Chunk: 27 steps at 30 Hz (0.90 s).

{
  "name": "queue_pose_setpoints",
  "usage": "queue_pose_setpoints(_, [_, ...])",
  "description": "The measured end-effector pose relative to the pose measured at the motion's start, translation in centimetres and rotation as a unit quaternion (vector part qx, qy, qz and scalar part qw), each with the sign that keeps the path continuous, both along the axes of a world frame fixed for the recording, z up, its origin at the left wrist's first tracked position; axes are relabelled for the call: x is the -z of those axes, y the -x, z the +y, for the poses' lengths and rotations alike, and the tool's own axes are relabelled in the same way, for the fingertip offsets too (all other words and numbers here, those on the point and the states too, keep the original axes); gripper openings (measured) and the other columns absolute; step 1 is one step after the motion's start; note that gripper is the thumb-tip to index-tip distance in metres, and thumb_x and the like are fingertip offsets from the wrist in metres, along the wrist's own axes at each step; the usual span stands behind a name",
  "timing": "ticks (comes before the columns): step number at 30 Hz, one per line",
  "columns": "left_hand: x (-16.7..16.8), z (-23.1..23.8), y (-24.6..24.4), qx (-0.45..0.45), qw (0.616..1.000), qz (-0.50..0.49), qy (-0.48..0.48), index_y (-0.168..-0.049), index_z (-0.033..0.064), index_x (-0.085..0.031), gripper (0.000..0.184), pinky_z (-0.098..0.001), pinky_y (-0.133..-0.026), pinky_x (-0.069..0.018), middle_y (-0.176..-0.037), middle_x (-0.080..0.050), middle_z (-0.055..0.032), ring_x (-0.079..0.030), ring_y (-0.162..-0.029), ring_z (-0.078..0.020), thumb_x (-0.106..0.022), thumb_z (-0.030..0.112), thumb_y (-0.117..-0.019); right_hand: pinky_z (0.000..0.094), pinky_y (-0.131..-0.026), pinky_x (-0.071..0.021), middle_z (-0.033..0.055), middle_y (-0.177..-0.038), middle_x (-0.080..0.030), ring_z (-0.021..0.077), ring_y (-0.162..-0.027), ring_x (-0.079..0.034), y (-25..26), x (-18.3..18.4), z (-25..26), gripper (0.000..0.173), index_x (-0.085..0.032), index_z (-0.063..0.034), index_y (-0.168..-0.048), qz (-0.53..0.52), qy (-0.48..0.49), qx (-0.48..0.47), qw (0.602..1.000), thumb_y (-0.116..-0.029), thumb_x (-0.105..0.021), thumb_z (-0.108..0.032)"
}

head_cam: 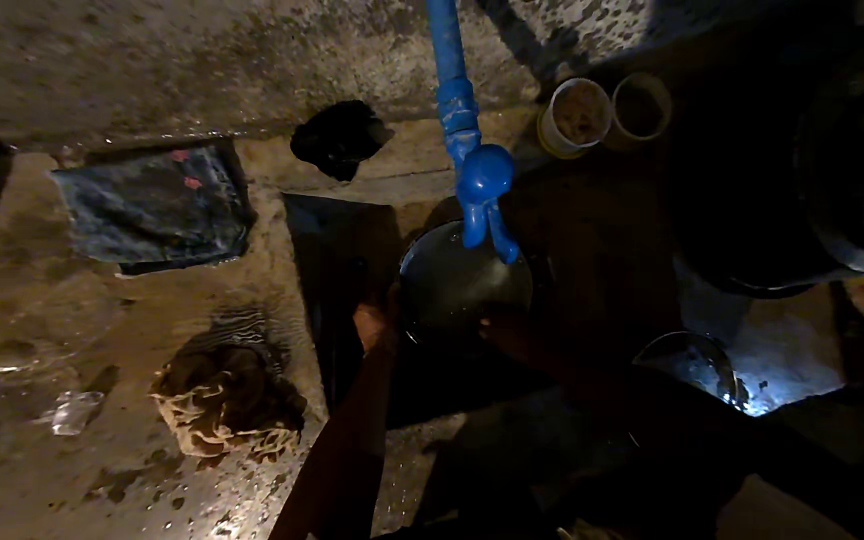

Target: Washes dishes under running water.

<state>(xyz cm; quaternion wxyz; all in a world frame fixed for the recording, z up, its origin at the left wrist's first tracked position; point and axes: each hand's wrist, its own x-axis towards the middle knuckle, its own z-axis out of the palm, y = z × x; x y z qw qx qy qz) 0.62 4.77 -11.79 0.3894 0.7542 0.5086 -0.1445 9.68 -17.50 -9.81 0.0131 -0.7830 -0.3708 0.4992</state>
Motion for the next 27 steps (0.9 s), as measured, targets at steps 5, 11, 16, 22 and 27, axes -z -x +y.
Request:
queue_pose_setpoints(5, [0.4,0.2,0.1,0.009,1.000,-0.004,0.002,-0.119,-0.0017,-0.069,0.046,-0.0546,-0.099,-0.0513,-0.112,-0.071,-0.0244,-0.068,-0.109,-0.0381,-0.059,0.040,-0.1039,0.0538,-0.121,-0.0316,0.0209,-0.165,-0.029,0.0385,-0.151,-0.031,-2.4,3.6,-0.4,0.054,-0.036,-0.0051,-0.158,-0.174,-0.028,0.146,0.973,-0.1084,-0.044,-0.026])
queue_pose_setpoints(11, [0.6,-0.3,0.5,-0.007,1.000,-0.021,0.011,-0.125,0.0033,-0.068,0.042,-0.0565,-0.098,-0.0515,-0.113,-0.071,-0.0227,-0.068,-0.109,-0.0381,-0.059,0.039,-0.1040,0.0580,-0.118,-0.0346,0.0191,-0.155,-0.046,0.0364,-0.146,-0.039,1.1,4.8,6.7,0.051,-0.053,-0.0072,-0.147,-0.018,-0.089,0.118,0.989,-0.0986,-0.064,-0.021])
queue_pose_setpoints(16, [0.4,-0.2,0.7,-0.029,0.999,-0.011,0.027,-0.128,0.0019,-0.066,0.045,-0.0562,-0.102,-0.0497,-0.119,-0.069,-0.0243,-0.067,-0.114,-0.0390,-0.059,0.039,-0.1040,0.0563,-0.121,-0.0295,0.0153,-0.160,-0.042,0.0360,-0.149,-0.037,1.0,4.8,-0.3,0.041,-0.055,-0.0038,-0.145,-0.045,-0.112,-0.036,0.992,-0.1072,-0.041,-0.011])
queue_pose_setpoints(22, [0.7,-0.4,0.7,-0.050,0.998,0.004,0.042,-0.117,0.0008,-0.070,0.046,-0.0557,-0.096,-0.0528,-0.110,-0.071,-0.0230,-0.069,-0.106,-0.0381,-0.061,0.043,-0.1024,0.0619,-0.115,-0.0352,0.0179,-0.162,-0.036,0.0392,-0.148,-0.036,-1.2,3.6,5.2,0.064,-0.044,-0.0106,-0.154,-0.053,0.005,0.100,0.994,-0.0964,-0.067,-0.022])
queue_pose_setpoints(27, [0.5,0.0,0.6,-0.037,0.998,-0.001,0.050,-0.122,0.0034,-0.070,0.045,-0.0576,-0.099,-0.0512,-0.114,-0.071,-0.0227,-0.068,-0.110,-0.0385,-0.059,0.043,-0.1034,0.0544,-0.122,-0.0293,0.0128,-0.164,-0.036,0.0330,-0.151,-0.035,1.6,5.3,2.4,0.046,-0.049,-0.0071,-0.151,-0.007,-0.094,0.005,0.996,-0.1060,-0.043,-0.011])
